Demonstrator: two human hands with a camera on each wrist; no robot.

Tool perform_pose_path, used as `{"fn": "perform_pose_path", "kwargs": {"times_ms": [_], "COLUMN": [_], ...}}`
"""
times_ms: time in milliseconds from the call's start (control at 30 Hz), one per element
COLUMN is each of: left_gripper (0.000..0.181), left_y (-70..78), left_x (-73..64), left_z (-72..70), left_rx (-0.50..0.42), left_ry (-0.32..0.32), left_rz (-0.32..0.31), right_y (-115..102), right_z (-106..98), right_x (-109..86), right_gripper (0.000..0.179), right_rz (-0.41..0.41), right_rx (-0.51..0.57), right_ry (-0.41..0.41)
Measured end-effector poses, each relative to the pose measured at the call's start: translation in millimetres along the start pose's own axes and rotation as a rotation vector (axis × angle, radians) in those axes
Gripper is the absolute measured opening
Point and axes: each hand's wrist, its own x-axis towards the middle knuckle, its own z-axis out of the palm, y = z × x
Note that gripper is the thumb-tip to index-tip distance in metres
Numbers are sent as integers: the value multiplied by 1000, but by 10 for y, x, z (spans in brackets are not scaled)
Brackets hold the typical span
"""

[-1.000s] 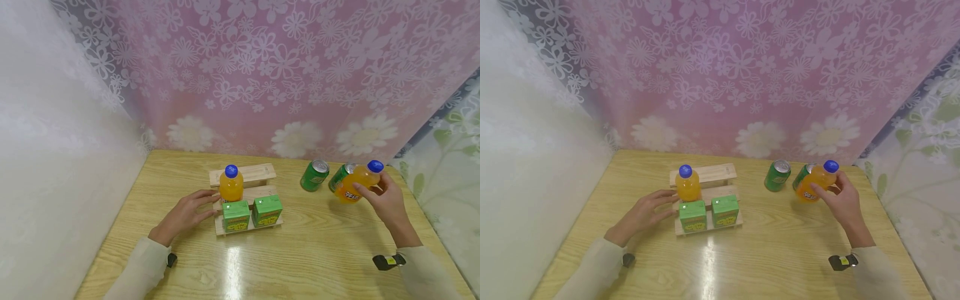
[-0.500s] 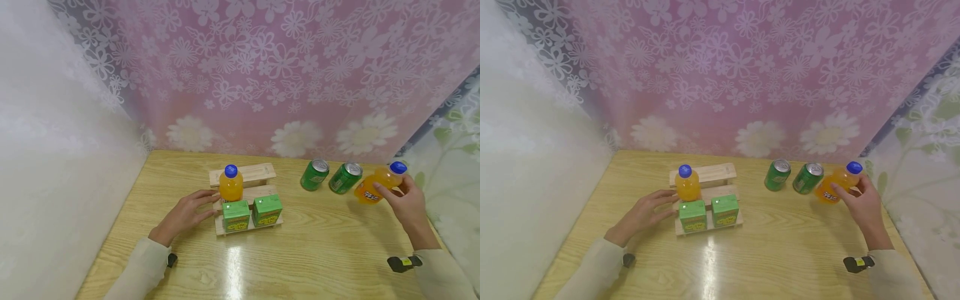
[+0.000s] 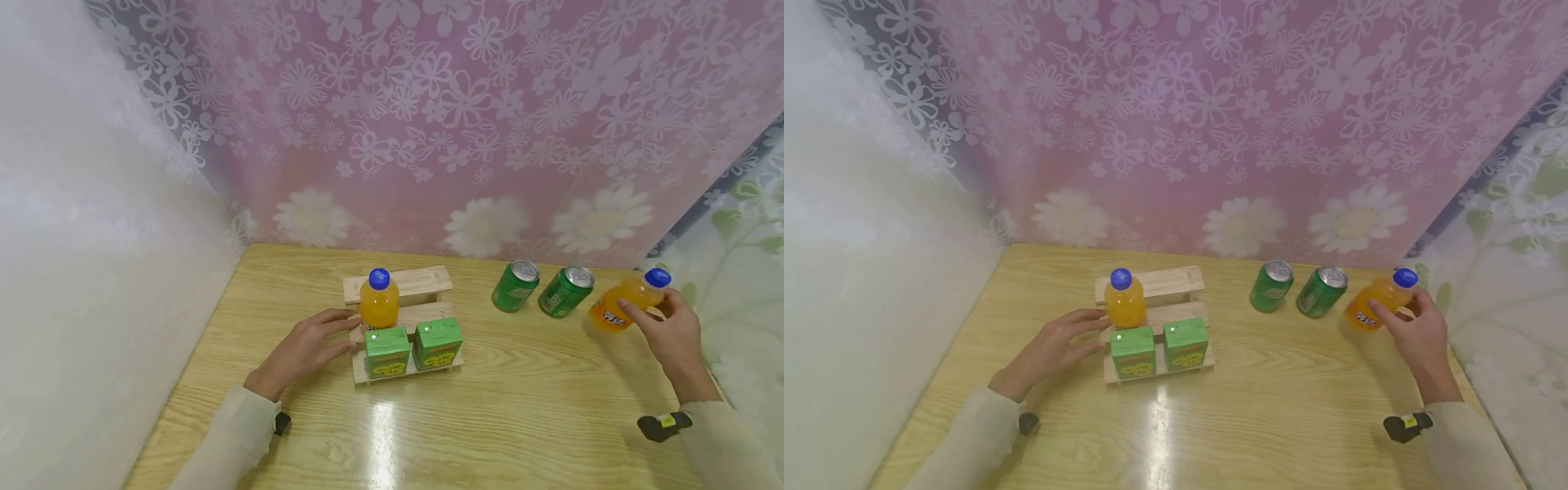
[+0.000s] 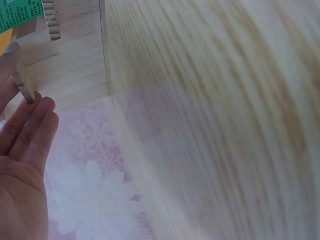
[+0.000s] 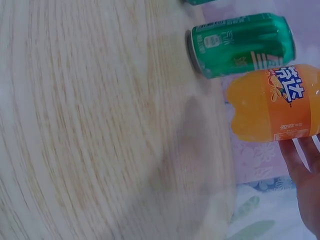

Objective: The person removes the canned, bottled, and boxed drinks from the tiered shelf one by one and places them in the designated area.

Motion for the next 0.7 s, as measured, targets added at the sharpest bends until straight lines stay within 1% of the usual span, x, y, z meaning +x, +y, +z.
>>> {"fn": "perform_pose_path", "kwargs": {"times_ms": [233, 400, 600, 700], "left_gripper": [50, 50, 50, 50], "left_y": [13, 20, 7, 0], "left_x": [5, 12, 9, 4], "left_z": [-13, -20, -8, 2], "left_rx": [0, 7, 2, 1], "left_ry": [-5, -12, -8, -1], "left_rz": [-6, -6, -7, -5], "right_y": [126, 200, 241, 248], "right_z": [-2, 31, 100, 129], "right_x": [71, 99, 163, 194], "right_gripper": [38, 33, 41, 39], "right_rz": [67, 132, 133, 135], "right_rx": [-38, -70, -77, -70], "right_ry": [-16, 2, 13, 20]}}
